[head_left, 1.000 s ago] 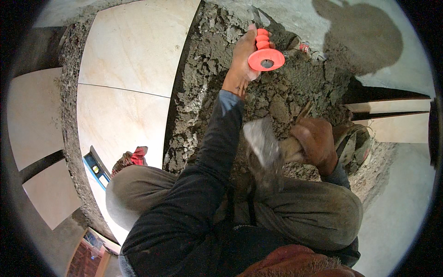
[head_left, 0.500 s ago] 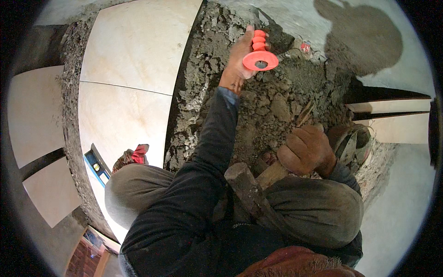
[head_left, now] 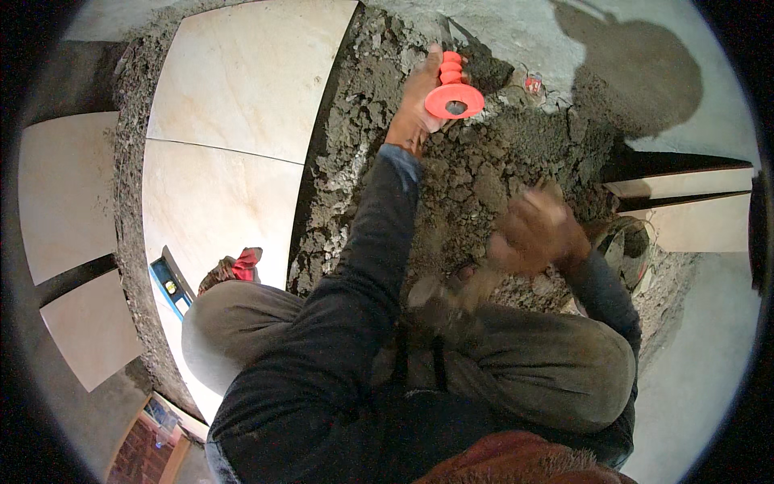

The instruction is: The person spreads mortar on the floor with a trowel, positions tiles, and uses a hammer and a level to align them before wiping the surface with a cloth and using a hammer and chisel on the concrete edge.

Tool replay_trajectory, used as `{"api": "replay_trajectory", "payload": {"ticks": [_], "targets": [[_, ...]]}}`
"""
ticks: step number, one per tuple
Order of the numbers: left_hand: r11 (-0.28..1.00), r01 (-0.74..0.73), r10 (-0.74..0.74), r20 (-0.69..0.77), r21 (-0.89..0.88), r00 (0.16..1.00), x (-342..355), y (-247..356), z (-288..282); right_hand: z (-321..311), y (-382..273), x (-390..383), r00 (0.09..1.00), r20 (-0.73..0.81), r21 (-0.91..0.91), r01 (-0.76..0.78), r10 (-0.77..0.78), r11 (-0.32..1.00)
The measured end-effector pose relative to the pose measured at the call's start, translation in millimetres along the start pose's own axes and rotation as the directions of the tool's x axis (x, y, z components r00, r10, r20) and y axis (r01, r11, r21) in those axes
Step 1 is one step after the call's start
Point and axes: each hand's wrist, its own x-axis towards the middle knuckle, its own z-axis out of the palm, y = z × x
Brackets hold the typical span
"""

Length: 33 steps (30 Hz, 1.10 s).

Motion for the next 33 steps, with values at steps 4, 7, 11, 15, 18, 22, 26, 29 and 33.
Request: {"api": "replay_trajectory", "payload": {"ticks": [4,7,11,15,18,22,26,29,33], "targets": [[0.987,0.078,-0.043,0.233,-0.143,0.972,19,4,-11,35,64,-18,0.976,-0.018,-0.390,-0.206,0.217,0.897],[0.996,-0.008,0.009,-0.006,0.089,1.000,15,4,-3,36,37,-21,0.960,-0.018,-0.304,-0.273,0.281,0.913],[0.995,0.024,-0.005,0.188,-0.099,0.982,11,10,-27,3,-4,7,0.988,0.056,0.048,-0.147,0.145,0.988],[0.999,0.004,-0.003,-0.021,0.052,1.000,11,-3,7,30,46,-18,0.970,0.055,-0.343,-0.206,0.239,0.916],[0.999,0.031,-0.030,0.090,-0.015,0.995,17,-9,-6,27,52,1,0.758,0.040,0.118,-0.651,0.651,0.750],[0.999,-0.017,0.019,-0.077,0.032,0.997,14,-3,14,4,39,-19,0.813,0.088,0.160,-0.581,0.575,0.798],[0.989,-0.022,0.019,-0.025,-0.147,1.000,23,-12,13,29,43,-41,0.859,-0.077,0.318,-0.460,0.506,0.829],[0.997,-0.072,0.072,-0.147,0.005,0.986,32,-19,27,37,61,-9,0.633,0.187,0.468,-0.730,0.752,0.498],[0.984,-0.150,0.166,-0.174,0.098,0.971,42,-21,32,53,51,-44,0.656,-0.025,0.360,-0.698,0.754,0.619]]}}
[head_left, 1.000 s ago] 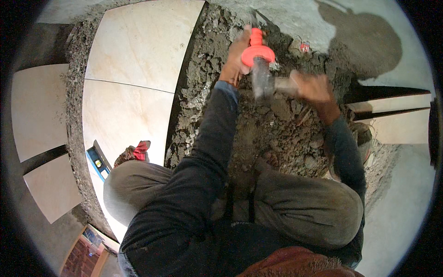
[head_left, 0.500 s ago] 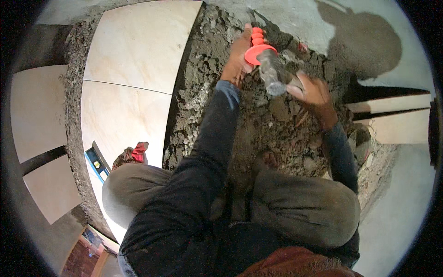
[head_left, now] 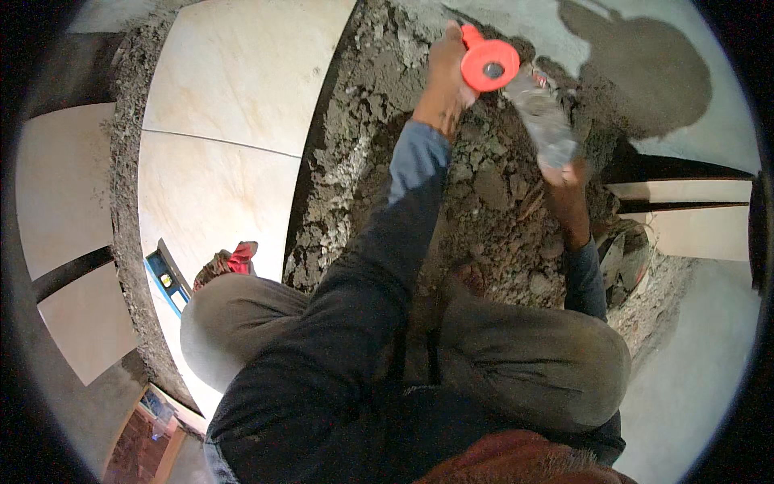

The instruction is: The person spreads mortar on the floor with a trowel, positions tiles, and uses a hammer and a level to align them before wiping the surface with a cloth and using a hammer and chisel on the concrete edge.

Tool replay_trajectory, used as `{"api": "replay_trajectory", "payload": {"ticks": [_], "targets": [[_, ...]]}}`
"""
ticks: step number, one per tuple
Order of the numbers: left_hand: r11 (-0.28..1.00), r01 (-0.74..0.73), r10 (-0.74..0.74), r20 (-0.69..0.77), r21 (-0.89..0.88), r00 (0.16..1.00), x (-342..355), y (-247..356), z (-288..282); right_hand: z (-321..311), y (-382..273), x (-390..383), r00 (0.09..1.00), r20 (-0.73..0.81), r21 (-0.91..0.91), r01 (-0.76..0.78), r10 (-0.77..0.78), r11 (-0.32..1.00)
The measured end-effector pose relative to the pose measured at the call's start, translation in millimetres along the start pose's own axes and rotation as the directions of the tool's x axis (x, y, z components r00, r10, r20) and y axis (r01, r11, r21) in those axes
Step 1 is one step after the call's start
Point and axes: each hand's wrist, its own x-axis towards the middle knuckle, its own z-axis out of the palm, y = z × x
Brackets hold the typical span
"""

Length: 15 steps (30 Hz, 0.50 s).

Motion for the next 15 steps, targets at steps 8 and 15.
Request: {"api": "replay_trajectory", "payload": {"ticks": [8,15], "targets": [[0.982,-0.061,0.046,-0.089,-0.179,0.995,-11,-16,24,-38,-36,-6,0.973,-0.226,0.517,0.152,-0.037,0.842],[0.971,0.209,-0.208,-0.026,0.117,0.978,-77,-73,-27,-14,48,-91,0.882,-0.086,0.590,-0.330,0.464,0.736]]}}
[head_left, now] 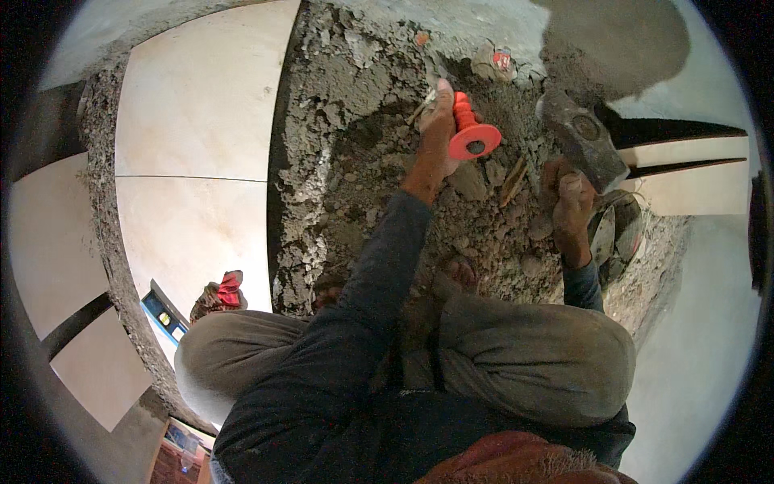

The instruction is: The person spreads mortar on the floor with a trowel, positions tiles, and uses a hammer and a level to align them before wiping the surface with a cloth and using a hammer and chisel on the concrete edge.

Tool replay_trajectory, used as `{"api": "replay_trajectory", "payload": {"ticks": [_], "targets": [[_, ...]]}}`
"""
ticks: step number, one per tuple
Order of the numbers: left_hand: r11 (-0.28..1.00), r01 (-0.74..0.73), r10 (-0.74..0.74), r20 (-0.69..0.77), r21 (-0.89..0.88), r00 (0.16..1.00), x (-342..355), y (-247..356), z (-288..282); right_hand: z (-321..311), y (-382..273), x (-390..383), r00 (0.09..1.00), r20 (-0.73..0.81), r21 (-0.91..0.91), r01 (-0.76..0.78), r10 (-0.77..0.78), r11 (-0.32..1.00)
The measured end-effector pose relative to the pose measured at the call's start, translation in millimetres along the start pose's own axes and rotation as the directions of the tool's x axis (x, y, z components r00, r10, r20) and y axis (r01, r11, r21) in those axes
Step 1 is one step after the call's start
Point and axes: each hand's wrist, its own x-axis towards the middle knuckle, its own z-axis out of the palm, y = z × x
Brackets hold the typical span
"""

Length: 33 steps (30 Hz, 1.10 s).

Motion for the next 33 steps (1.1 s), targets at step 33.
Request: {"api": "replay_trajectory", "payload": {"ticks": [33], "targets": [[0.972,0.208,-0.157,0.355,-0.109,0.922,43,-40,64,-16,-125,-34,0.645,0.671,-0.523,0.761,-0.365,0.383]]}}
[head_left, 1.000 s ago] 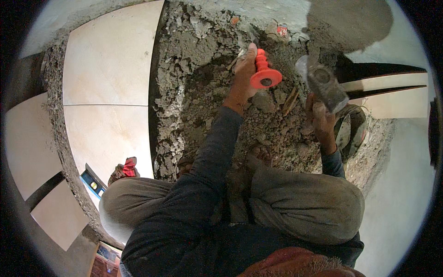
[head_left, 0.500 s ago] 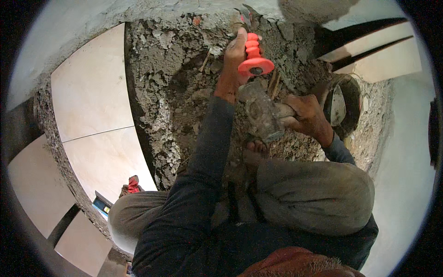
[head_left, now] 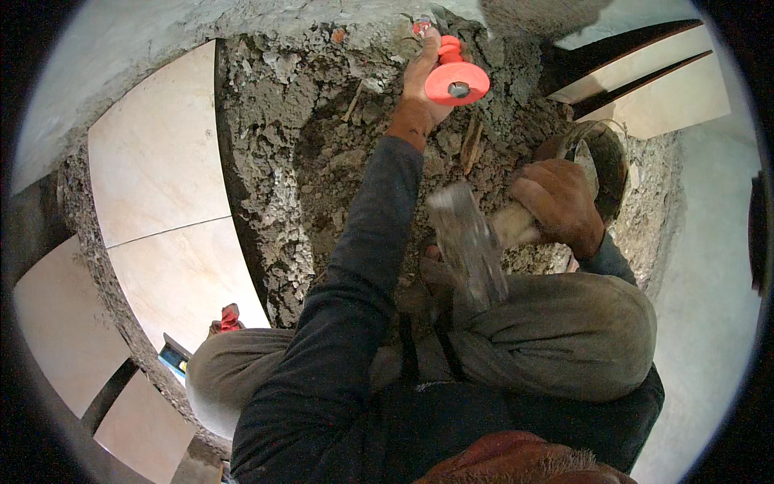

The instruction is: The person spreads mortar on the floor with a trowel, positions tiles, and uses a hammer and a level to align them before wiping the surface with a cloth and using a hammer and chisel on the concrete edge.

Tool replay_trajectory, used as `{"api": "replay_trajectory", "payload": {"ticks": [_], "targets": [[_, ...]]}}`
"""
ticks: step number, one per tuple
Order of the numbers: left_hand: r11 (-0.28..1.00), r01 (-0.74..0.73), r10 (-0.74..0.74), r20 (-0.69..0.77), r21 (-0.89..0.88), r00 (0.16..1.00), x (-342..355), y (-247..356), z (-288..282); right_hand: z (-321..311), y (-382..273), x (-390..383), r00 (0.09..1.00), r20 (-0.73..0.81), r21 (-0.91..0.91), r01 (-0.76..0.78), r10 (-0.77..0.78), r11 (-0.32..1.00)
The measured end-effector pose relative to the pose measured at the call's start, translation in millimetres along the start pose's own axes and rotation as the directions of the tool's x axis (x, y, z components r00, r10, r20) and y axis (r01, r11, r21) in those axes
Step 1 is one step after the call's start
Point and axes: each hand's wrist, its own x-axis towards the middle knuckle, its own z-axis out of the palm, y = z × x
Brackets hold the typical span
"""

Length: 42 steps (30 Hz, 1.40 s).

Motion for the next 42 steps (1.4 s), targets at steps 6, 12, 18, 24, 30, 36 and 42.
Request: {"api": "replay_trajectory", "payload": {"ticks": [6,12,18,24,30,36,42], "targets": [[0.975,-0.107,0.096,0.064,0.192,0.993,13,-9,-11,15,67,12,0.957,0.020,-0.198,-0.281,0.290,0.939],[0.986,-0.135,0.126,0.093,0.096,0.988,16,-10,-17,-14,10,15,0.963,0.023,-0.146,-0.263,0.269,0.954],[0.983,-0.078,0.073,0.037,0.166,0.997,16,-14,8,8,64,-4,0.940,-0.078,-0.057,-0.337,0.333,0.940],[0.994,-0.083,0.067,0.193,0.074,0.979,7,-2,-2,3,23,11,0.926,-0.092,-0.026,-0.370,0.367,0.929],[0.995,-0.049,0.048,0.016,0.090,0.999,31,-12,2,16,61,-11,0.953,-0.092,-0.044,-0.293,0.288,0.955],[0.999,0.029,-0.028,0.058,-0.022,0.998,23,-19,6,19,48,-10,0.835,-0.022,0.054,-0.548,0.550,0.835],[0.995,-0.026,0.020,-0.062,-0.098,0.998,32,-14,18,28,54,0,0.883,-0.216,0.160,-0.388,0.416,0.908]]}}
